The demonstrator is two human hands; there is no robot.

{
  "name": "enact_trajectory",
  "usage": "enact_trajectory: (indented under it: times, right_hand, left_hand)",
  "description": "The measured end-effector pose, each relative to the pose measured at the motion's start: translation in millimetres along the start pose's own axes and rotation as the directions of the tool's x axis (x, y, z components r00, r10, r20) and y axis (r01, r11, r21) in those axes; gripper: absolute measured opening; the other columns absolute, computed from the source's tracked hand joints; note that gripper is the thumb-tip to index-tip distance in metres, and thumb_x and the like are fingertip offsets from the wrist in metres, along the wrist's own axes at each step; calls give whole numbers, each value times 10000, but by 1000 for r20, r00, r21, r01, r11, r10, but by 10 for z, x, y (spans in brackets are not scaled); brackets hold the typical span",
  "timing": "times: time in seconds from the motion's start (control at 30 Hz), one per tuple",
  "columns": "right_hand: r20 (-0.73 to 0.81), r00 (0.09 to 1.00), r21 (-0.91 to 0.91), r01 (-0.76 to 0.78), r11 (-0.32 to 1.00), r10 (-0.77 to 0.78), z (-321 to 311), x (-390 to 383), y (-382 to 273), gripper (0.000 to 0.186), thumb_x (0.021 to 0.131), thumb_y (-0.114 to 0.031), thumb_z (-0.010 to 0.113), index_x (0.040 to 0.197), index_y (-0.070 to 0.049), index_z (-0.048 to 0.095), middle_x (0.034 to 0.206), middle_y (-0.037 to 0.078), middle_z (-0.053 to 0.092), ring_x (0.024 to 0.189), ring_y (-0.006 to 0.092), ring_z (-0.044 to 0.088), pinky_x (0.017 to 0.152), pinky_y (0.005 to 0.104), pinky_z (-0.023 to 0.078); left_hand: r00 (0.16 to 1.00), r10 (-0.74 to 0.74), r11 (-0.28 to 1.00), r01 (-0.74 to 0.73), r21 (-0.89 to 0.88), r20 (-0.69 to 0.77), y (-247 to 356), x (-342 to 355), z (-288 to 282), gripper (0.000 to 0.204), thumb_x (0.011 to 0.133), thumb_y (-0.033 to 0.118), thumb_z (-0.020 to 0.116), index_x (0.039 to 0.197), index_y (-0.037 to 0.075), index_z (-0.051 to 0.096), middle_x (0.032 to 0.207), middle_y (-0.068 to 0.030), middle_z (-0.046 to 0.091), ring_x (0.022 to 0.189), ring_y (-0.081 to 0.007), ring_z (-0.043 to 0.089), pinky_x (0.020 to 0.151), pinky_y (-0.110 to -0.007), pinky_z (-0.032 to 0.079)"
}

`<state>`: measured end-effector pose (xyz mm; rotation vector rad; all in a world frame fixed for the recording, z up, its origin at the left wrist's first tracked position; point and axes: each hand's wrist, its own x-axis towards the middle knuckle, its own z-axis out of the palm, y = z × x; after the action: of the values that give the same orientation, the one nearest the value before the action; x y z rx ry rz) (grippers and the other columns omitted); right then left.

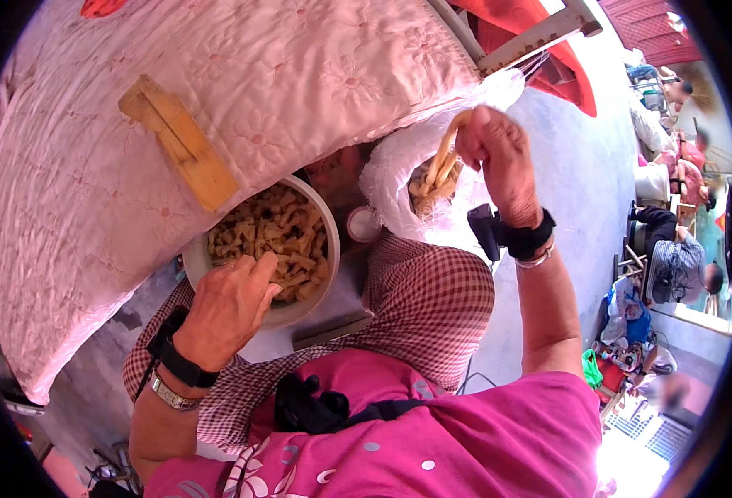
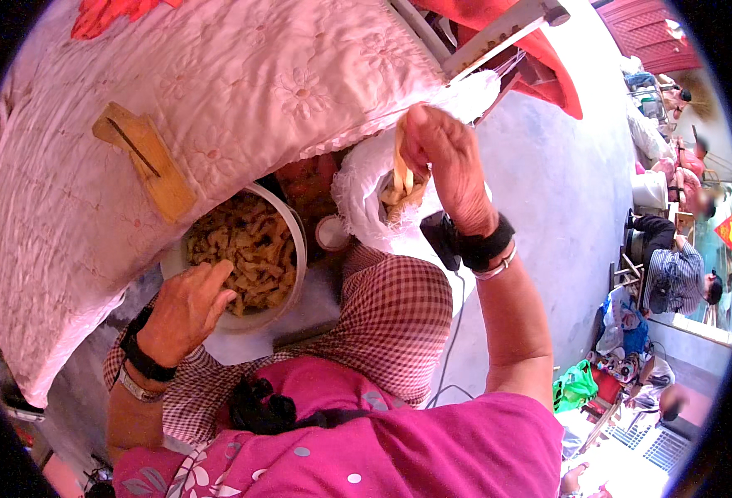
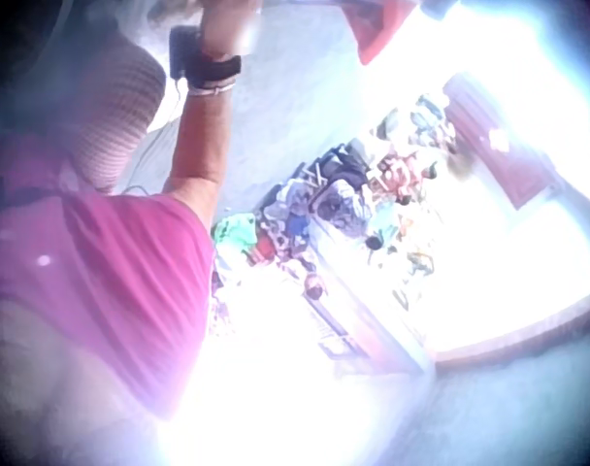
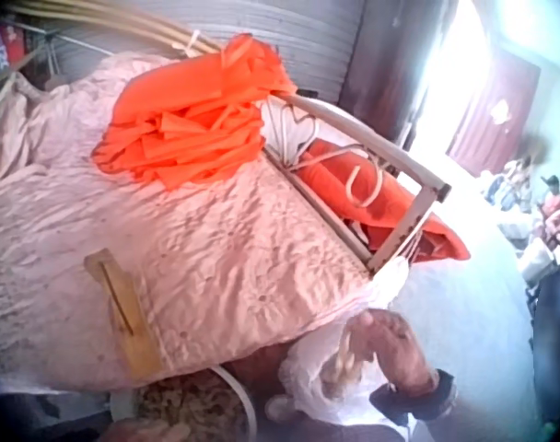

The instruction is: The person shreds bamboo shoots by hand and places the processed pieces into a bowl on their lap.

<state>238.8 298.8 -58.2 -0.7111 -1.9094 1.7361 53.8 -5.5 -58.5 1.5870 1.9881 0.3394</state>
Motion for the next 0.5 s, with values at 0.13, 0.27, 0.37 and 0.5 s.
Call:
enact_trajectory:
  times: [0.13, 0.27, 0.37, 0.5]
  right_hand:
    - [-5, 948, 173, 314, 933, -318, 323, 174, -681, 395, 1015, -303, 402, 690, -80, 421, 593, -6, 363, 512, 103, 364, 472, 243, 268]
    - [48, 881, 382, 418, 824, -470, 387, 253, -1336, 359, 997, -306, 407, 720, -87, 473, 598, -9, 400, 548, 123, 414, 475, 244, 350]
    - [86, 809, 368, 517, 773, -581, 397, 217, -1785, 358, 993, -324, 411, 741, -81, 486, 620, 2, 421, 571, 132, 434, 493, 247, 366]
    - [116, 731, 336, 608, 719, -672, 507, 201, -2170, 361, 987, -348, 417, 769, -74, 504, 650, 16, 450, 602, 143, 460, 517, 251, 388]
  left_hand:
    - [997, 52, 999, -53, -8, -62, -19, -21, 5, 331, 860, 138, 608, 1138, -9, 505, 886, -210, 576, 832, -397, 579, 699, -449, 471]
    - [997, 37, 999, -40, -38, -62, 8, -28, -24, 376, 856, 138, 614, 1177, -13, 492, 918, -217, 587, 838, -405, 582, 708, -442, 478]
    - [995, 67, 988, -77, -132, -79, 20, 15, -39, 434, 855, 125, 610, 1239, -17, 467, 931, -224, 598, 830, -387, 595, 712, -413, 489]
    - [978, 109, 900, -173, -399, -177, 59, 155, -125, 522, 889, 121, 580, 1353, -3, 375, 923, -206, 630, 753, -291, 630, 689, -357, 509]
